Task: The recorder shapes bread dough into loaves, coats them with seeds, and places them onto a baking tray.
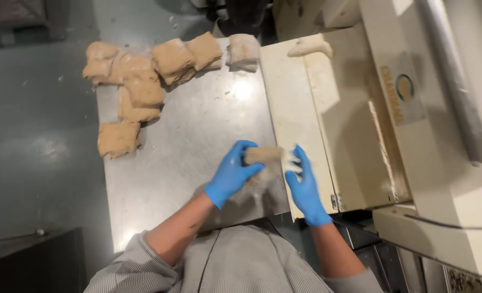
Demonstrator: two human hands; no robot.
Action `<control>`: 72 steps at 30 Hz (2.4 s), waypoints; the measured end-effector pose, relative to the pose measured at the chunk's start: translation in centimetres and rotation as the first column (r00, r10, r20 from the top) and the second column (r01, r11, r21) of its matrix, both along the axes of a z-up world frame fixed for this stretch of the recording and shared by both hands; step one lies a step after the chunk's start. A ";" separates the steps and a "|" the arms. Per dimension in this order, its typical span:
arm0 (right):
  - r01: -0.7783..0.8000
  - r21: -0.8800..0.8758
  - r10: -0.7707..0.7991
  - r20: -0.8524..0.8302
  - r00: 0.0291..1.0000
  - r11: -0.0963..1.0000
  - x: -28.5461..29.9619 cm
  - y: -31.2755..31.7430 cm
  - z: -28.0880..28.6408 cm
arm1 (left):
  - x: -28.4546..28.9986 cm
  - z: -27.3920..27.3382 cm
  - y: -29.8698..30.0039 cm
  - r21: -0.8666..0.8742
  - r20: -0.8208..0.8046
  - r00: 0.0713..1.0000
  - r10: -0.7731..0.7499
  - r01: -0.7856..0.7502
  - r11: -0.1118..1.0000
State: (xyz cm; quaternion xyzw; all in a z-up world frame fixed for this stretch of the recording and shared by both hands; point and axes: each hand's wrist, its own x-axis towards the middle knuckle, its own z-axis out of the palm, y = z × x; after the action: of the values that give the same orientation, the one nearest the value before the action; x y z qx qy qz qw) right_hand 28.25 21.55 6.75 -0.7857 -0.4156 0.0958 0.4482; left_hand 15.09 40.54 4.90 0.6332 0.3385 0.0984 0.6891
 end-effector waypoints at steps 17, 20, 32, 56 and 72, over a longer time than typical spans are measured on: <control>0.412 0.234 -0.253 -0.501 0.827 0.881 -1.6 -7.4 2.8 | -2.3 3.6 -4.3 0.063 0.319 0.917 0.239 -0.272 0.960; 0.295 0.487 0.071 -0.601 0.796 0.822 0.1 -10.4 4.7 | -2.8 5.2 -4.2 -0.139 0.426 0.897 0.121 -0.068 0.988; 0.226 0.341 -0.048 -0.460 0.886 0.913 -0.5 -4.6 8.0 | 7.6 11.3 -11.0 0.650 0.518 0.825 -0.226 -0.208 0.731; -0.054 0.010 0.054 -0.322 0.945 0.998 5.6 -7.3 13.3 | 8.3 5.4 -11.5 0.276 0.372 0.887 -0.274 0.176 0.945; 0.076 0.112 -0.050 -0.219 0.974 0.991 38.9 -10.5 21.9 | -19.2 -21.5 24.5 0.940 -0.315 0.624 0.715 0.098 0.328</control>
State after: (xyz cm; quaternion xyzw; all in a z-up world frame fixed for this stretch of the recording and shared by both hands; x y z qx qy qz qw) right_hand 67.20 11.08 28.62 -0.7550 -0.3443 0.1411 0.5399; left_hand -4.15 65.01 -16.57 0.7935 0.5866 0.1619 0.0079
